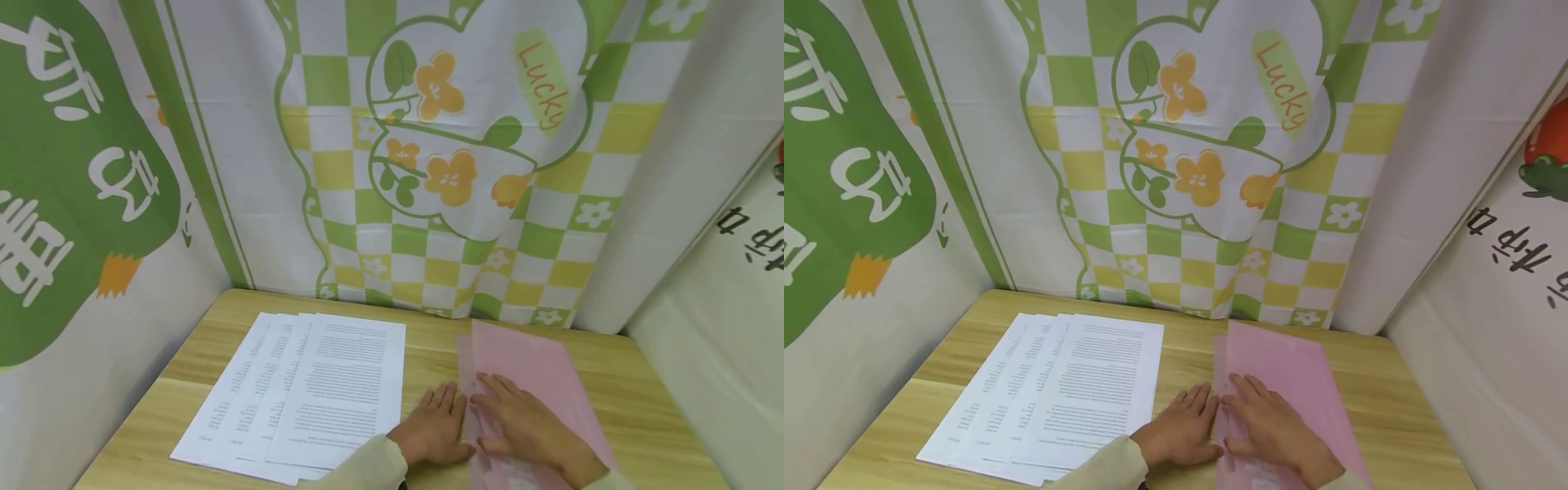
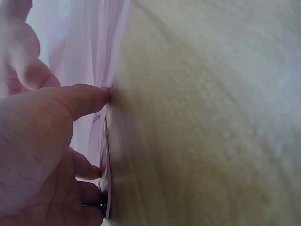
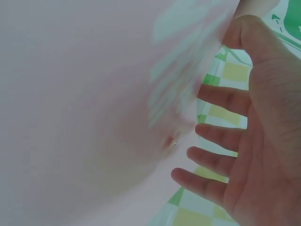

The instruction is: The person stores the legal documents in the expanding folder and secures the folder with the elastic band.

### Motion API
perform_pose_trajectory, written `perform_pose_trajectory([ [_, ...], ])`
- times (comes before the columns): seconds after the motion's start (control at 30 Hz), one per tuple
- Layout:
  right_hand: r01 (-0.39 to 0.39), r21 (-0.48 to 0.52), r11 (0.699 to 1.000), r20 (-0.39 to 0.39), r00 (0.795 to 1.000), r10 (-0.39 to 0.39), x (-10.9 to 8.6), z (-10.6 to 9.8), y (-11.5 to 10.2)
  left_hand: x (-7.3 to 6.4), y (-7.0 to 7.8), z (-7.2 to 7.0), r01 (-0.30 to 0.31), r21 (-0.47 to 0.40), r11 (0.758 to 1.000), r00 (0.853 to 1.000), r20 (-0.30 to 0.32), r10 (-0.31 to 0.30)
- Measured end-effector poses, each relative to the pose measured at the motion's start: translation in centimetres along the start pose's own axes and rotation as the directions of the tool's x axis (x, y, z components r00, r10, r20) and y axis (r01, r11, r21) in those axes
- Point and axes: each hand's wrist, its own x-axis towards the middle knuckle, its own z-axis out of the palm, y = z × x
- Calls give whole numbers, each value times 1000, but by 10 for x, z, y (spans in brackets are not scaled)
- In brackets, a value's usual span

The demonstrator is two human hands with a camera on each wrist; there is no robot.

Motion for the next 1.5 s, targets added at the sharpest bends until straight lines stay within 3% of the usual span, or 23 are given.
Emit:
perform_pose_trajectory([
  [0.23,33,72,997,14,999,-34,5,-12,1,8,-4,7,-5,41,999,998,-60,7],
  [0.47,-29,109,994,72,997,21,8,-18,-3,3,-5,2,-8,44,999,998,-62,10],
  [0.67,-43,43,998,-4,999,44,6,-21,-3,2,-4,-2,-14,64,998,998,-62,18],
  [0.83,-77,5,997,-101,992,77,11,-22,-5,4,-12,-5,-24,18,1000,998,-53,25],
  [0.97,-128,14,992,-127,983,129,13,-23,-8,3,-20,-4,-39,-32,999,998,-55,37],
  [1.1,-246,16,969,-100,964,246,15,-30,-11,2,-24,-6,-51,-48,998,997,-60,48],
  [1.3,-442,85,893,-53,893,447,15,-43,-15,2,-23,-8,-44,-55,998,998,-57,40],
  [1.37,-464,107,879,-39,882,470,14,-47,-15,1,-23,-7,-40,-54,998,998,-55,37],
  [1.5,-467,134,874,-21,881,473,9,-53,-17,-1,-23,-6,-39,-77,996,998,-50,35],
])
